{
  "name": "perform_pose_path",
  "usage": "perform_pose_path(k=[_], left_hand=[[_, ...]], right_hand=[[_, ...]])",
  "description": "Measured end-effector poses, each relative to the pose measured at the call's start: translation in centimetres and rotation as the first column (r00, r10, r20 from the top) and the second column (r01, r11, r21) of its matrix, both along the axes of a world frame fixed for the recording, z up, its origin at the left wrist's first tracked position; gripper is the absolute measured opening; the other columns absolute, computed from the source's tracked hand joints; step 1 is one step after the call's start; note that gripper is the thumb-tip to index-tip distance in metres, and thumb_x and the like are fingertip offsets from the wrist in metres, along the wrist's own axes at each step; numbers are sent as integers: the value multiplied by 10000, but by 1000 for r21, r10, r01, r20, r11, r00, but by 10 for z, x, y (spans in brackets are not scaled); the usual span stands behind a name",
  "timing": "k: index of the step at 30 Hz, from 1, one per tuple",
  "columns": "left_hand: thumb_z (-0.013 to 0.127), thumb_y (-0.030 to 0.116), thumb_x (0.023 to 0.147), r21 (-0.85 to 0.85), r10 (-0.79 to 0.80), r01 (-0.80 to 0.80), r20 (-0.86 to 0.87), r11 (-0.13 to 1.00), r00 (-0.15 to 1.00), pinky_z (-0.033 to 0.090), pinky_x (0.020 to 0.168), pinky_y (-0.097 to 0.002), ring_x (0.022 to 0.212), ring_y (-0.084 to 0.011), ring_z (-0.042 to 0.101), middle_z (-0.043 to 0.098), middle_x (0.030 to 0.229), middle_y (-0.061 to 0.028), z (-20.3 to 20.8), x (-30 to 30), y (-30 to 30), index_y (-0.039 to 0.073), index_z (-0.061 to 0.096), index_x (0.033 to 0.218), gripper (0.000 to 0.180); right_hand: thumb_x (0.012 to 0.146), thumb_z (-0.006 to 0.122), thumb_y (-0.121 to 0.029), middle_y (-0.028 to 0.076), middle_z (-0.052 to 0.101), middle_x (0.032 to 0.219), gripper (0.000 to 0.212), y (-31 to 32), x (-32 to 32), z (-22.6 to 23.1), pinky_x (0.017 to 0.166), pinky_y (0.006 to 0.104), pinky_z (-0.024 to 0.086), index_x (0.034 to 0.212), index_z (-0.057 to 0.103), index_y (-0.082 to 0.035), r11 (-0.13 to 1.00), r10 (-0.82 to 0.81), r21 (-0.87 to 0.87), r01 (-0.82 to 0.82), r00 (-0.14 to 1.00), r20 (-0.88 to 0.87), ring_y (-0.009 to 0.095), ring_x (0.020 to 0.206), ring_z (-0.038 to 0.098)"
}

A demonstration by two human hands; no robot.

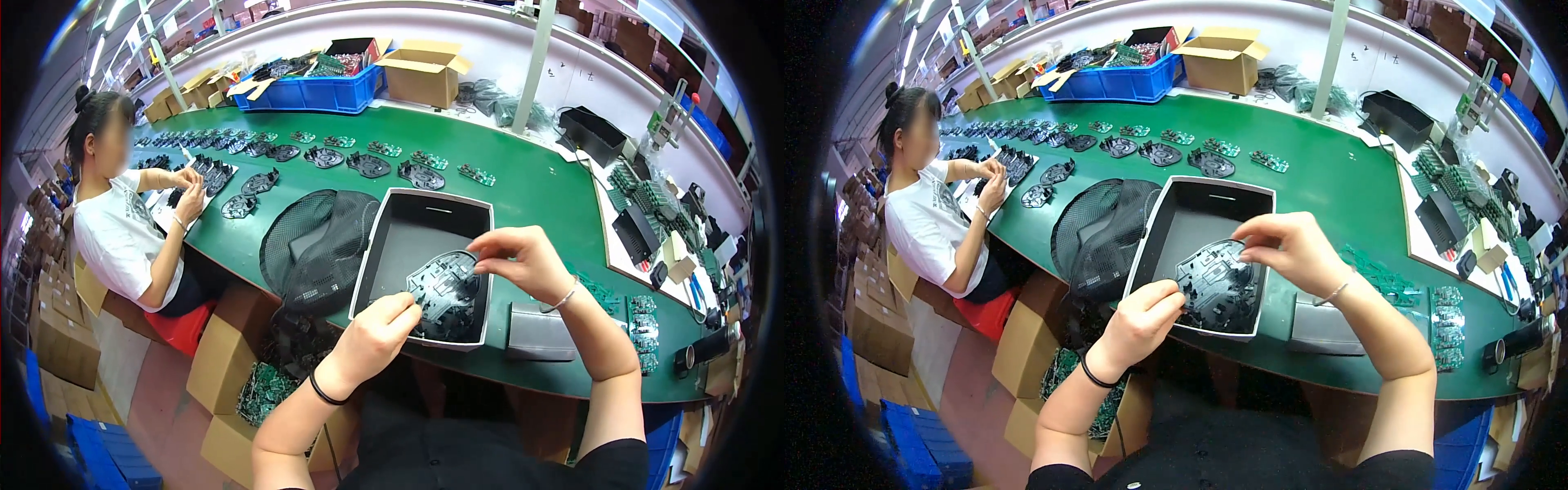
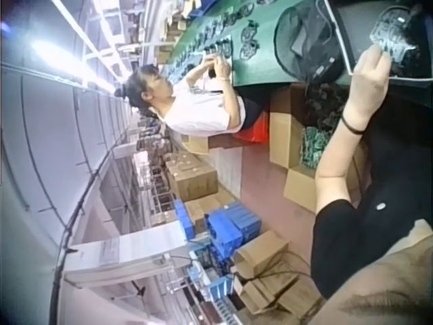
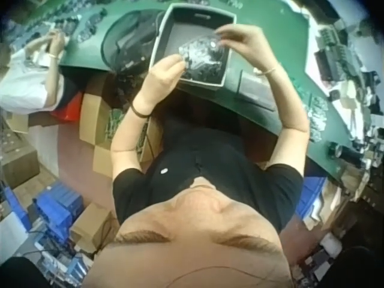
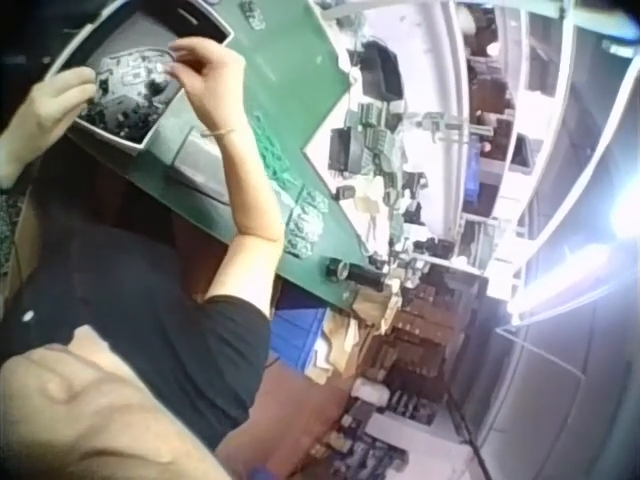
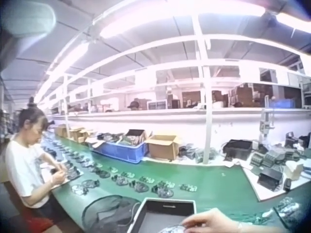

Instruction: The person assembles computer mouse components by joining PCBs with plastic bases and separating PCB panels using pliers.

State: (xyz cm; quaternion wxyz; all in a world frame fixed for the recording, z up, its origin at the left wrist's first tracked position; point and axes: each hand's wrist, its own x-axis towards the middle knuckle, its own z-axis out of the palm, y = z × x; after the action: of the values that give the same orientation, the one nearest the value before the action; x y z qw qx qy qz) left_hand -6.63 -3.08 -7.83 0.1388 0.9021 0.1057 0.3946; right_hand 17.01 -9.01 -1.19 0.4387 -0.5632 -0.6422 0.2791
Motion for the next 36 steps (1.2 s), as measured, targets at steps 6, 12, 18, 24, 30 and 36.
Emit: perform_pose_path(k=[6, 12, 18, 24, 30, 36], left_hand=[[563, 24, 636, 204, -54, 79, -124, 976, 991, 497, 682, -290, 786, -243, 570, 548, 903, -135, 11, 0, -2, -34, 556, 876, 247], [583, 47, 628, 309, -75, 134, -195, 942, 978, 518, 725, -320, 791, -268, 592, 559, 897, -138, 15, -2, -4, -44, 558, 850, 241], [580, 73, 610, 436, -111, 191, -204, 879, 973, 502, 711, -269, 802, -224, 570, 565, 907, -117, 11, 0, -1, -34, 575, 844, 257], [585, 66, 629, 429, -146, 206, -169, 880, 975, 508, 729, -281, 822, -233, 577, 564, 903, -113, 7, -1, 2, -36, 575, 835, 231], [587, 55, 622, 390, -188, 225, -131, 893, 973, 533, 727, -319, 796, -274, 605, 571, 907, -152, 6, -3, 4, -53, 580, 849, 252], [593, 51, 627, 404, -152, 190, -124, 895, 981, 521, 731, -297, 834, -249, 596, 572, 914, -126, 2, -2, 8, -39, 576, 847, 238]], right_hand=[[665, 683, -15, 95, 598, 752, 118, 37, -10, 2, 626, 306, 472, 776, 641, -15, 937, 294, 23, -348, 824, 485, 236, 694, 591], [621, 752, -78, 35, 587, 676, 181, 59, -5, 4, 594, 261, 444, 762, 650, -26, 863, 442, -395, -314, 847, 294, 141, 655, 564], [649, 766, -131, 50, 641, 688, 206, 75, 7, -9, 597, 254, 459, 760, 645, -5, 759, 531, -538, -366, 826, 187, 112, 649, 590], [634, 786, -170, 42, 643, 701, 259, 79, 3, -3, 603, 257, 458, 770, 635, -10, 683, 590, -605, -409, 798, 126, 115, 640, 583], [623, 798, -193, 25, 630, 694, 279, 90, 2, -8, 578, 251, 445, 762, 624, -26, 595, 628, -688, -416, 775, 74, 110, 637, 568], [672, 756, -120, 26, 625, 689, 222, 96, 6, -10, 598, 239, 440, 776, 601, 2, 544, 672, -714, -441, 738, 55, 94, 633, 558]])
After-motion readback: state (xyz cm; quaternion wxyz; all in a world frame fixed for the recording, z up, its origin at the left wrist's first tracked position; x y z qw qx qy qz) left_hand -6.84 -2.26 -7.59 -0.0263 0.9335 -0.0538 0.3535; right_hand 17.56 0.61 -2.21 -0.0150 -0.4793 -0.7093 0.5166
